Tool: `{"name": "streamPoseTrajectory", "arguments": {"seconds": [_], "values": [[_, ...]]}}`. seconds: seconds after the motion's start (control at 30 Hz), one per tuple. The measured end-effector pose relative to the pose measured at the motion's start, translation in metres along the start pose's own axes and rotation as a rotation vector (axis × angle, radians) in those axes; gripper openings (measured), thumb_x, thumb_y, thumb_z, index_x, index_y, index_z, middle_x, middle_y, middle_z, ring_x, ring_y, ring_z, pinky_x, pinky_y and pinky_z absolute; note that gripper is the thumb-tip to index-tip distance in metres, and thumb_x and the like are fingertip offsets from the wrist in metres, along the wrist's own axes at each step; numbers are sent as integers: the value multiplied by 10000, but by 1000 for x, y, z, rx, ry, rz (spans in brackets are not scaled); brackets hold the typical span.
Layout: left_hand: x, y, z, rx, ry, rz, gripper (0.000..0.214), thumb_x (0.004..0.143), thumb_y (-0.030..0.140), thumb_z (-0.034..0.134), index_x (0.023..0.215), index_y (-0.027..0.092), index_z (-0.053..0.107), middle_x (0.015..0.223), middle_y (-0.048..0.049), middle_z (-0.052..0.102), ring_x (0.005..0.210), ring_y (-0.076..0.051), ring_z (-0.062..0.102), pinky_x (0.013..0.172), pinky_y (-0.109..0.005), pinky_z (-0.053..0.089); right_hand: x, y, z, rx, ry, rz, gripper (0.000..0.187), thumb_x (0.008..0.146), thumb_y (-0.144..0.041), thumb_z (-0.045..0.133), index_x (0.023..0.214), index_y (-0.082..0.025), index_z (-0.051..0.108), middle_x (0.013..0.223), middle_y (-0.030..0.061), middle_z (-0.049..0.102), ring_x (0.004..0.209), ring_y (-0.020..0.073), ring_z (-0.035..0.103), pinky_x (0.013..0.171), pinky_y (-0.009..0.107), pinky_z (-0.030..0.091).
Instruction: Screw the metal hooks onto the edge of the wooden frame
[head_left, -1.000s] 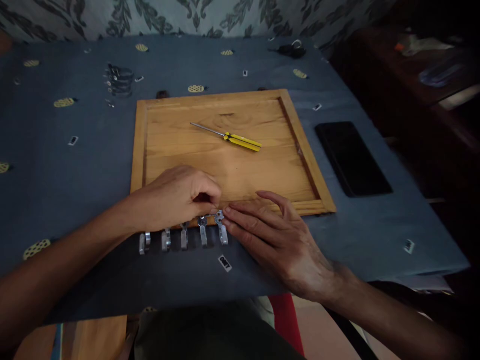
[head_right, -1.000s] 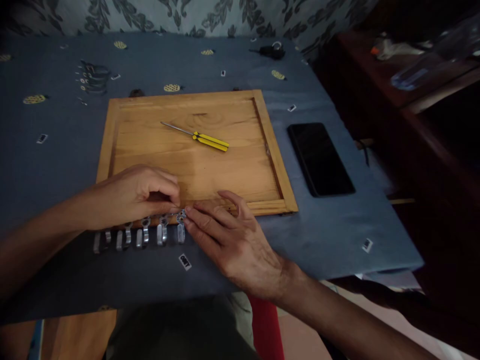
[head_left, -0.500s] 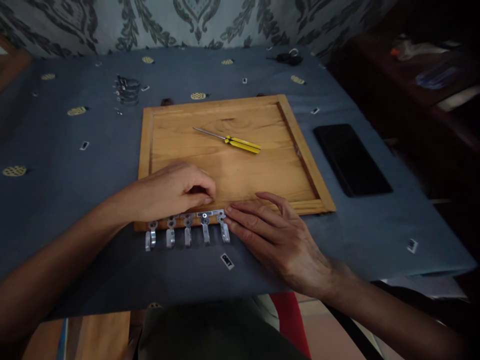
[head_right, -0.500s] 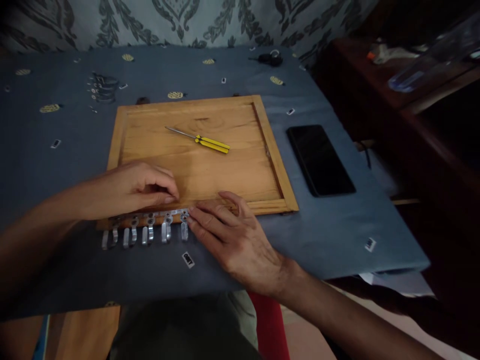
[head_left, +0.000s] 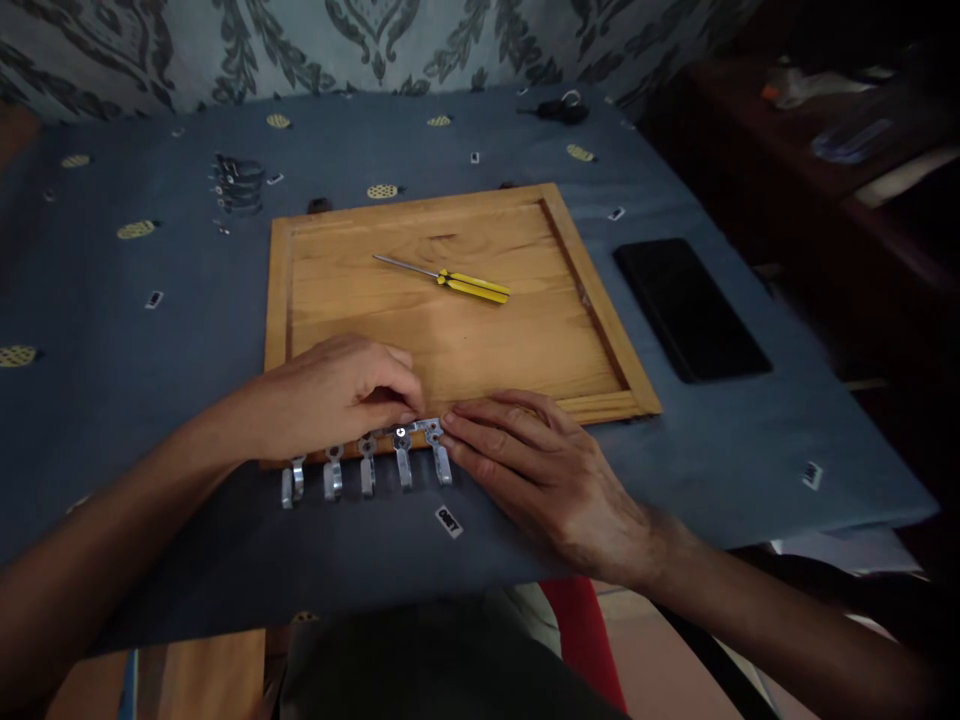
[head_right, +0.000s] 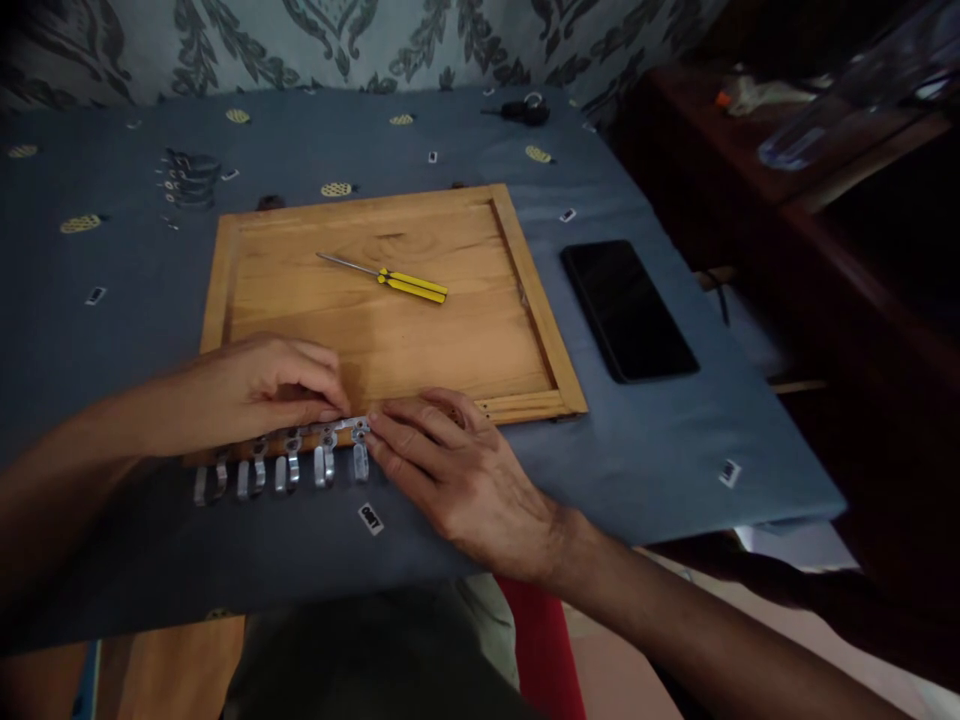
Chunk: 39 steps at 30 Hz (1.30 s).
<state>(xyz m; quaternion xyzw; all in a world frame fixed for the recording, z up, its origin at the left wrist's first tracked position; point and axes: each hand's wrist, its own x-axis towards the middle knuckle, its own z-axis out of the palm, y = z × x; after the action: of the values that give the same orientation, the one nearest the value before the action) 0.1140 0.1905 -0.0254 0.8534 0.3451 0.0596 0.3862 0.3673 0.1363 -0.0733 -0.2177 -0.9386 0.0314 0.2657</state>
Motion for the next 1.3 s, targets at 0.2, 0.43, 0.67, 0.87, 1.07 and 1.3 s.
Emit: {"name": "streamPoseTrajectory", "arguments": {"seconds": [0.2,0.43,0.67,0.87,1.07,1.3], "values": [[-2,-1,-1,20,-7,22,253,957,90,589,968,231,800,875,15,721,773,-109,653,683,-223,400,1,0,-1,-4,14,-9,283,1068,-120,460,1173,-80,720,1242,110,774,1178,254,707,986,439,588],[-2,2,-3,96,-32,22,292,964,78,559,962,226,811,879,1,713,795,-124,645,677,-225,395,-1,1,-2,-3,-6,1,345,1090,-137,394,1197,-85,717,1264,102,766,1203,253,688,978,440,592],[-2,7,-5,143,-64,5,310,958,66,538,970,220,807,881,-2,714,780,-130,635,661,-224,385,-1,0,-1,5,5,0,320,1074,-124,428,1186,-79,724,1252,115,769,1213,261,686,996,446,589],[-2,7,-6,168,-65,4,313,955,89,523,961,224,805,887,-5,715,776,-132,638,658,-233,390,-2,0,-1,25,-14,2,315,1064,-111,443,1208,-91,722,1259,124,765,1236,260,678,993,460,596],[-2,10,-6,183,-71,-11,320,936,66,535,942,232,809,876,0,707,765,-129,632,668,-242,382,-1,0,-2,16,-1,-2,317,1072,-114,430,1189,-88,724,1247,114,771,1215,257,691,988,454,604],[-2,13,-7,206,-75,-14,329,928,52,536,913,236,809,845,5,691,750,-131,616,659,-250,366,-2,0,0,3,-12,-6,319,1077,-133,433,1208,-94,721,1250,124,768,1210,265,693,974,463,610]]}}
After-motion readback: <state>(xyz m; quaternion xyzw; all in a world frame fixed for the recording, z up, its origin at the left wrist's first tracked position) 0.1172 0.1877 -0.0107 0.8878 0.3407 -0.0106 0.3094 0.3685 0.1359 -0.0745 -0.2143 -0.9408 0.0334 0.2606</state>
